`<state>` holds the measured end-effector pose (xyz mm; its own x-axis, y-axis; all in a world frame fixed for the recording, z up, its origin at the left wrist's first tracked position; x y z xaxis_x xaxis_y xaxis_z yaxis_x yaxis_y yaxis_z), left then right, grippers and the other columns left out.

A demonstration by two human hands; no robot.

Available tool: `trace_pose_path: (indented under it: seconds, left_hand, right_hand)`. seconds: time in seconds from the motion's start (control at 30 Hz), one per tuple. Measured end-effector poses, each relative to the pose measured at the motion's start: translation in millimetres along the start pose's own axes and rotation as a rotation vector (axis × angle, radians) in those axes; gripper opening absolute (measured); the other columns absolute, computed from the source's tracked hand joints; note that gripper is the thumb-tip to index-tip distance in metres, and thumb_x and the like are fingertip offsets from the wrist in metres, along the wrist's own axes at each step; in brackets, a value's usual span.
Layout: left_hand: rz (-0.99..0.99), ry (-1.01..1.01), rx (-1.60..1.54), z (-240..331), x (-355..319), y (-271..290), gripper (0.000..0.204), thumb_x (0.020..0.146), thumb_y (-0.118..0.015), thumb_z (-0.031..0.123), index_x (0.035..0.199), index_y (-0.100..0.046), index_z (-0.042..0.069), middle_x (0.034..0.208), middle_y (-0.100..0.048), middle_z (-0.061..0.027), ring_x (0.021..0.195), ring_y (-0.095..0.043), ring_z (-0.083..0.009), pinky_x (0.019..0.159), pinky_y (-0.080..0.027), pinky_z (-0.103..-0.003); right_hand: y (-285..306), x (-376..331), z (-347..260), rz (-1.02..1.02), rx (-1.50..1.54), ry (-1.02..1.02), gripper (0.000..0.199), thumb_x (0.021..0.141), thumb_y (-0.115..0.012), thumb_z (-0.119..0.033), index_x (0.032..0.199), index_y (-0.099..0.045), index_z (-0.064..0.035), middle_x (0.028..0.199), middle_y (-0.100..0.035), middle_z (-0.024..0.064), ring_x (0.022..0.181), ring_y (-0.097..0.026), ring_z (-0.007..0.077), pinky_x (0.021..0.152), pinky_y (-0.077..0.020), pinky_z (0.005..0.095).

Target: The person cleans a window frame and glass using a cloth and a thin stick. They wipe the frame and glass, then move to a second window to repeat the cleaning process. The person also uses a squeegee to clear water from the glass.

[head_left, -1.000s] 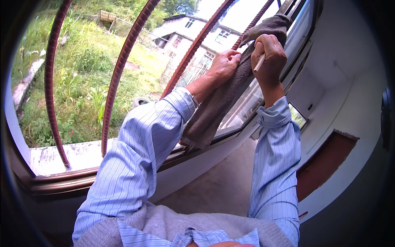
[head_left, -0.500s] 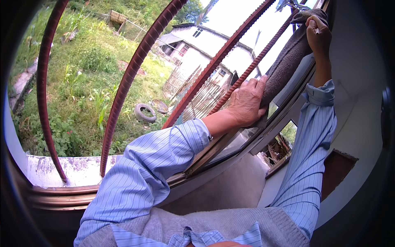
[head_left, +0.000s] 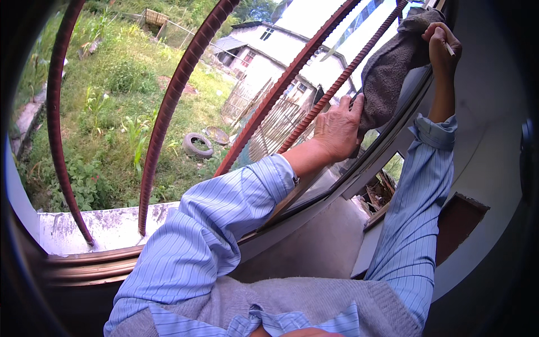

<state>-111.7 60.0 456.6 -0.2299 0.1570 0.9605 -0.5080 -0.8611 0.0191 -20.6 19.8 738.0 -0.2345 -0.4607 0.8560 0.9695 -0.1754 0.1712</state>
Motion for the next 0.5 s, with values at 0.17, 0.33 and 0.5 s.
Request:
trace_pose_path:
  seconds: [0.17, 0.33, 0.5]
  left_hand:
    - [-0.065, 0.142, 0.088, -7, 1, 3, 0.049, 0.084, -0.056, 0.037, 0.119, -0.049, 0.004, 0.107, -0.054, -0.0215, 0.083, -0.063, -0.0379, 0.068, -0.051, -0.048]
    - [-0.147, 0.070, 0.237, 10, -44, 13, 0.027, 0.083, -0.052, 0.022, 0.106, -0.062, 0.011, 0.095, -0.062, -0.0199, 0.081, -0.064, -0.0360, 0.067, -0.052, -0.046]
    - [-0.023, 0.118, 0.065, 57, -122, 53, 0.015, 0.070, -0.057, 0.008, 0.083, -0.062, 0.003, 0.083, -0.061, -0.0190, 0.069, -0.064, -0.0319, 0.058, -0.051, -0.040]
  right_hand:
    - [-5, -51, -48, -0.064, 0.195, -0.074, 0.029, 0.088, -0.043, -0.016, 0.081, -0.067, -0.0034, 0.068, -0.062, 0.0058, 0.061, -0.064, 0.0133, 0.059, -0.0525, 0.0255]
    - [3, -106, -84, -0.114, 0.184, -0.275, 0.029, 0.088, -0.041, -0.016, 0.081, -0.068, -0.0064, 0.066, -0.060, 0.0050, 0.058, -0.063, 0.0126, 0.059, -0.0534, 0.0272]
    - [30, -110, -76, -0.356, 0.210, -0.399, 0.028, 0.090, -0.040, -0.022, 0.089, -0.065, -0.0079, 0.067, -0.056, 0.0017, 0.050, -0.049, 0.0074, 0.054, -0.0462, 0.0214]
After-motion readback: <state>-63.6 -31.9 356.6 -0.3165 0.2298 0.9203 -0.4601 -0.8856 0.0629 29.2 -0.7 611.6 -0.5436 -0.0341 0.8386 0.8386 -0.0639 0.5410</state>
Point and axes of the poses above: each hand's wrist, its own x-axis towards the middle knuckle, its own y-axis out of the back of the hand, z = x × y, the point moved 8 cm from there along x, towards the middle knuckle
